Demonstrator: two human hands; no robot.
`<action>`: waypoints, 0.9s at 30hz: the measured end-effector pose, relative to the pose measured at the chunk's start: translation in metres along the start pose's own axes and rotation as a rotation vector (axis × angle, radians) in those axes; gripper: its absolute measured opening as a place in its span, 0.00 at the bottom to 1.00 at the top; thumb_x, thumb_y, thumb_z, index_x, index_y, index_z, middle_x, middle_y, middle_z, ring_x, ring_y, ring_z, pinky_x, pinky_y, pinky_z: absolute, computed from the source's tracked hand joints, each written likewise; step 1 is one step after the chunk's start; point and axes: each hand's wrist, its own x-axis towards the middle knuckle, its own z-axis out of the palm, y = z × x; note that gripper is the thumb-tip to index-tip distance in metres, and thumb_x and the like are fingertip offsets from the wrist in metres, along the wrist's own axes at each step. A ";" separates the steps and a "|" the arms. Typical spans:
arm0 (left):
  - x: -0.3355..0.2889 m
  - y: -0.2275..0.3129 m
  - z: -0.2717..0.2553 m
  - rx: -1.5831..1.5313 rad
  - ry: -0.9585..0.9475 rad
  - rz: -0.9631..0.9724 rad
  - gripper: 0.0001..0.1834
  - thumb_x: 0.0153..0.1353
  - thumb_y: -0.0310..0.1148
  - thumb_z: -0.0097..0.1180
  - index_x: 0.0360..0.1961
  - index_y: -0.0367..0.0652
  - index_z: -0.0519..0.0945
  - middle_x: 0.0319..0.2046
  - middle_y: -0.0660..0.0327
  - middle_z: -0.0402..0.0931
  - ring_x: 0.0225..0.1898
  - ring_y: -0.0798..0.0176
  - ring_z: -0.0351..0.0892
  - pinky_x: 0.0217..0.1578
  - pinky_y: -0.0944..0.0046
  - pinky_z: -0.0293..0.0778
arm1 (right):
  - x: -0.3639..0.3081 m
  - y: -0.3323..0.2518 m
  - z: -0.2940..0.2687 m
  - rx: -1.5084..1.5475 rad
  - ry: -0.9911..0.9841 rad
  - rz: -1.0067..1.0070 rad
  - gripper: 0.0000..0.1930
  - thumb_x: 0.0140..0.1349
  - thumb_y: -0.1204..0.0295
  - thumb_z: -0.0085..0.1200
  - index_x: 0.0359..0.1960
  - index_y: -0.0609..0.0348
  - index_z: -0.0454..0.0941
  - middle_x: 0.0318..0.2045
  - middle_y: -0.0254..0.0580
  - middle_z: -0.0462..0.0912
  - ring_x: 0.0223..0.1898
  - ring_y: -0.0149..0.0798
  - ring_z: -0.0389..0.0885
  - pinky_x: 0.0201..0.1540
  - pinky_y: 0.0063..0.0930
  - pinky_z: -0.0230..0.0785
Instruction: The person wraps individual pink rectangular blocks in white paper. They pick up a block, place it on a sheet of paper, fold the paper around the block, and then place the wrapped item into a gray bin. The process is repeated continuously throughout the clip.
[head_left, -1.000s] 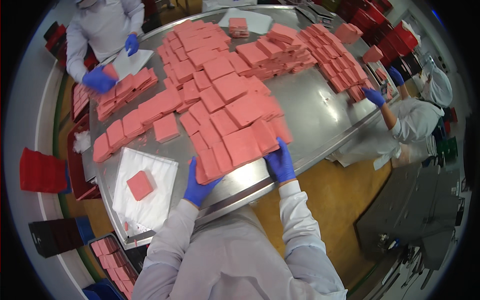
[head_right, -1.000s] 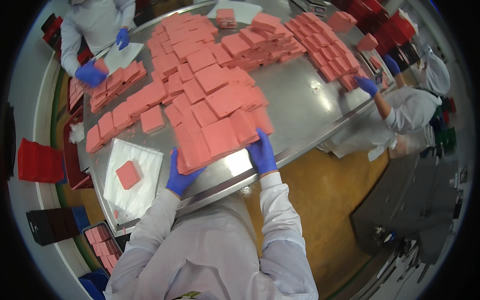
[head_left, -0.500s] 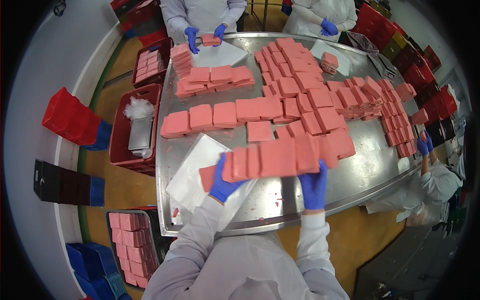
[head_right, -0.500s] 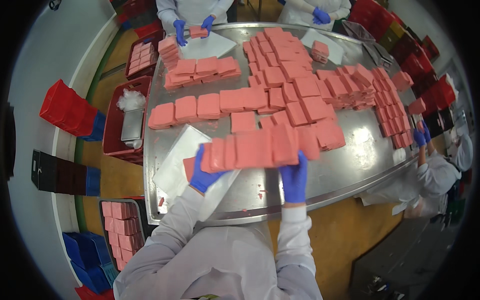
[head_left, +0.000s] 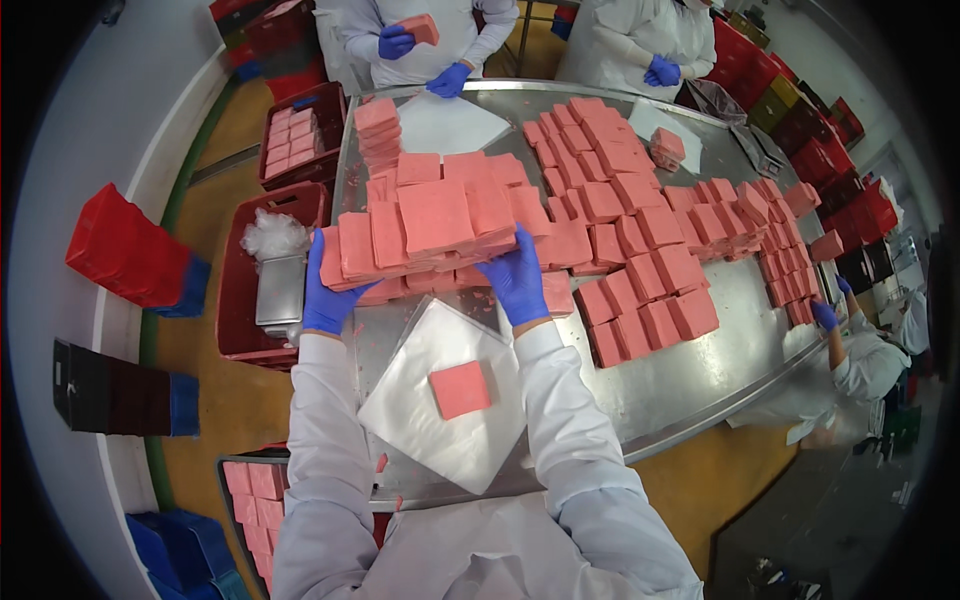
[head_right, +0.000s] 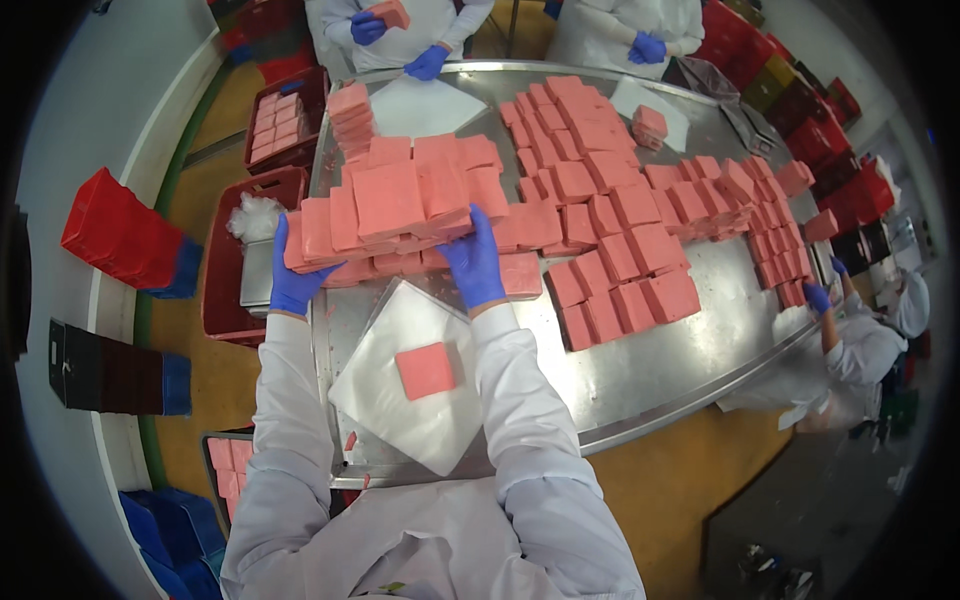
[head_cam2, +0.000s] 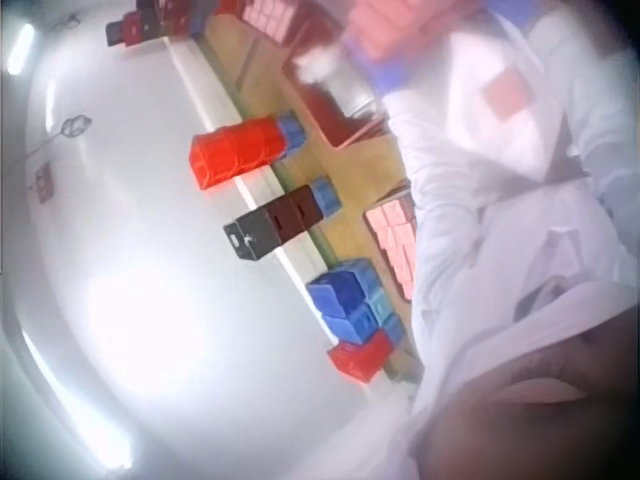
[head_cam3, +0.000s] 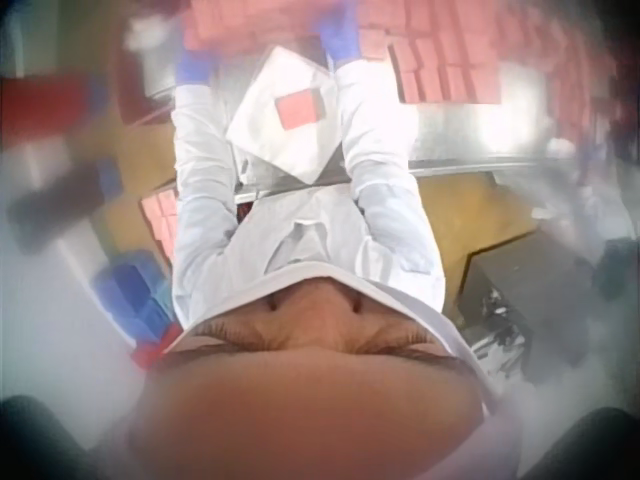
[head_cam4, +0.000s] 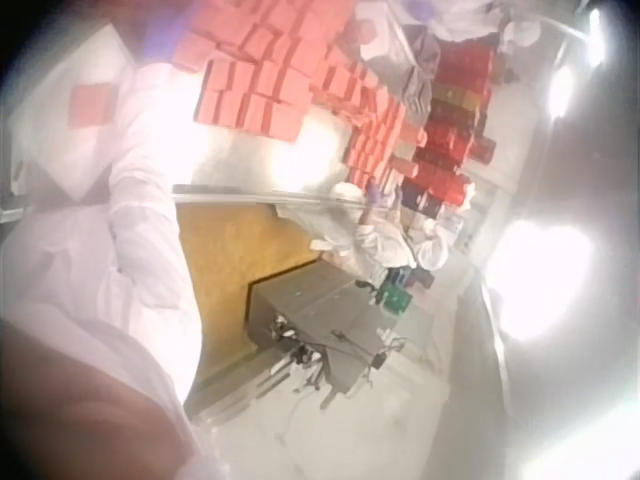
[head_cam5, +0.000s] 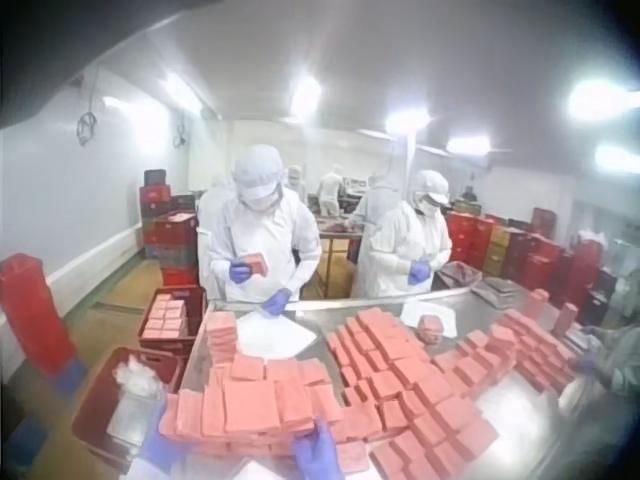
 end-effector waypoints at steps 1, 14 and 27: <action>0.007 0.002 -0.011 -0.103 0.000 -0.107 0.37 0.65 0.60 0.44 0.67 0.47 0.61 0.64 0.53 0.62 0.64 0.47 0.63 0.60 0.43 0.67 | 0.002 0.003 -0.016 -0.202 0.117 -0.057 0.12 0.62 0.60 0.54 0.41 0.50 0.70 0.38 0.37 0.76 0.41 0.39 0.77 0.44 0.39 0.74; 0.049 -0.005 -0.113 0.793 0.274 -0.041 0.31 0.67 0.45 0.48 0.64 0.36 0.63 0.61 0.55 0.67 0.62 0.56 0.66 0.60 0.64 0.63 | 0.013 -0.006 -0.083 -1.395 0.547 -0.493 0.32 0.56 0.66 0.57 0.62 0.66 0.61 0.46 0.49 0.74 0.43 0.42 0.75 0.48 0.27 0.70; 0.004 -0.065 -0.084 0.698 0.570 0.405 0.34 0.67 0.45 0.49 0.66 0.34 0.56 0.64 0.48 0.60 0.64 0.54 0.62 0.63 0.60 0.59 | -0.155 0.021 -0.052 -0.787 0.251 -0.164 0.09 0.60 0.75 0.55 0.41 0.66 0.80 0.31 0.35 0.81 0.33 0.27 0.78 0.39 0.20 0.70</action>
